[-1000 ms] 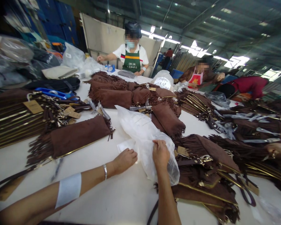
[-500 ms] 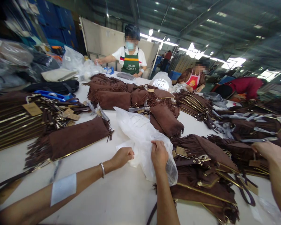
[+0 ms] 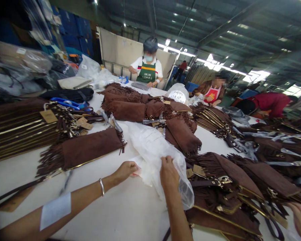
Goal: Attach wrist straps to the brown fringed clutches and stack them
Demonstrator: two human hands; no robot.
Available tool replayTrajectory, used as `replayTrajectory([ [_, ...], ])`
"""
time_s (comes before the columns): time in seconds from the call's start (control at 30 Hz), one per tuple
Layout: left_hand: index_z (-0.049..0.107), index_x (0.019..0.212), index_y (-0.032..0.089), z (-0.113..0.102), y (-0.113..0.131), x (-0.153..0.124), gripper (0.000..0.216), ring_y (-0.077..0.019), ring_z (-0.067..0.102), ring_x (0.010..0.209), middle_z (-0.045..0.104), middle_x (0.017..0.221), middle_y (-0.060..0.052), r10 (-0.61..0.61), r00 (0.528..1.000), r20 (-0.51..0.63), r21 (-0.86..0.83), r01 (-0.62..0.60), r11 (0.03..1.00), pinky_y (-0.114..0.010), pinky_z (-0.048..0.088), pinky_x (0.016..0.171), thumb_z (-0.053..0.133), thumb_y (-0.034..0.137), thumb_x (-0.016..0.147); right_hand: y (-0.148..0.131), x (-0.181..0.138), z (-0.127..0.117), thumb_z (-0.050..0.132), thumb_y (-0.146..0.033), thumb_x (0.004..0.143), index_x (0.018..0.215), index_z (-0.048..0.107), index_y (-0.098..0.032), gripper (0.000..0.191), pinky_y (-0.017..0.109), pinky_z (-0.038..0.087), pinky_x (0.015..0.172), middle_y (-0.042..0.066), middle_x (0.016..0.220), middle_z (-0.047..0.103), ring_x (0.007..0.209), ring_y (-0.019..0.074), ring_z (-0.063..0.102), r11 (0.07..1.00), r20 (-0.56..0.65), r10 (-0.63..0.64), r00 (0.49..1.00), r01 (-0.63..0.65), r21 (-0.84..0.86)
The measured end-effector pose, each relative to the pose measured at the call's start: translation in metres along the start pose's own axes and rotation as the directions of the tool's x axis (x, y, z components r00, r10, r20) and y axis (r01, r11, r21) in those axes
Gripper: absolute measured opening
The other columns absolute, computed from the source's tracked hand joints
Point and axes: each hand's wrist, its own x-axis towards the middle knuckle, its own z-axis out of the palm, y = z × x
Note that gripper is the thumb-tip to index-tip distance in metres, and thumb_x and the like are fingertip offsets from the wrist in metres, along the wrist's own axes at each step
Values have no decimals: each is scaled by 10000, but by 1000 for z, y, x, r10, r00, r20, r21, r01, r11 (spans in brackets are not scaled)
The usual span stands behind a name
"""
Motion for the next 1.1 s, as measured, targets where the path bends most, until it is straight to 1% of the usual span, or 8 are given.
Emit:
replayTrajectory([
  [0.2,594,635,142,-19,6,-33,189,-174,573,759,673,818,-57,74,995,-60,0,-74,997,-268,421,699,672,313,659,-40,-35,30,369,-37,897,1437,446,-167,560,370,393,1043,129,1426,491,1306,250,441,960,12,-278,961,278,-30],
  [0.4,635,756,121,-80,14,-121,307,-207,628,751,694,840,-109,-66,984,-168,-272,18,962,-336,495,714,707,419,729,-52,-51,62,295,-31,886,1392,506,-115,555,448,427,991,156,1458,464,1298,297,468,958,140,-283,949,285,1],
  [0.57,608,758,124,-136,27,-199,369,-209,644,794,674,837,-96,-202,896,-395,-552,-56,832,-358,536,755,794,438,710,-95,-71,18,358,-376,946,1190,646,-118,457,559,381,1012,207,1338,556,1290,397,449,915,11,-177,984,161,369],
  [0.63,598,742,130,-150,30,-226,354,-191,638,776,660,812,-73,-210,872,-442,-615,-125,779,-339,537,756,811,411,709,-140,-99,-4,452,-625,879,983,689,-172,521,459,497,882,163,1063,691,1052,343,623,715,230,-172,958,-39,698],
  [0.7,588,735,139,-157,30,-250,325,-174,630,767,647,798,-52,-180,867,-466,-656,-202,728,-320,535,761,800,386,737,-194,-129,-21,428,-791,808,872,677,-172,670,408,540,706,141,861,709,837,303,678,367,580,-359,732,-461,808],
  [0.77,590,739,144,-159,26,-274,298,-164,623,757,635,788,-44,-164,871,-463,-684,-233,692,-304,530,754,772,377,774,-246,-150,-32,397,-875,748,973,669,-157,800,429,550,758,159,955,708,906,297,680,2,643,-593,484,-798,603],
  [0.9,608,751,142,-161,1,-325,298,-166,609,769,628,815,-51,-249,832,-495,-705,-218,675,-302,534,738,774,389,770,-316,-154,-37,673,-612,785,1076,639,-205,502,370,515,905,94,1134,665,1072,230,623,-408,556,-580,596,-803,434],
  [1.1,655,804,144,-179,-58,-393,429,-219,644,840,686,885,-84,-485,704,-518,-741,-85,666,-351,520,807,858,471,615,-353,-163,-17,693,-511,797,963,665,-175,376,230,478,629,14,823,658,710,142,580,-4,603,-444,662,-675,738],
])
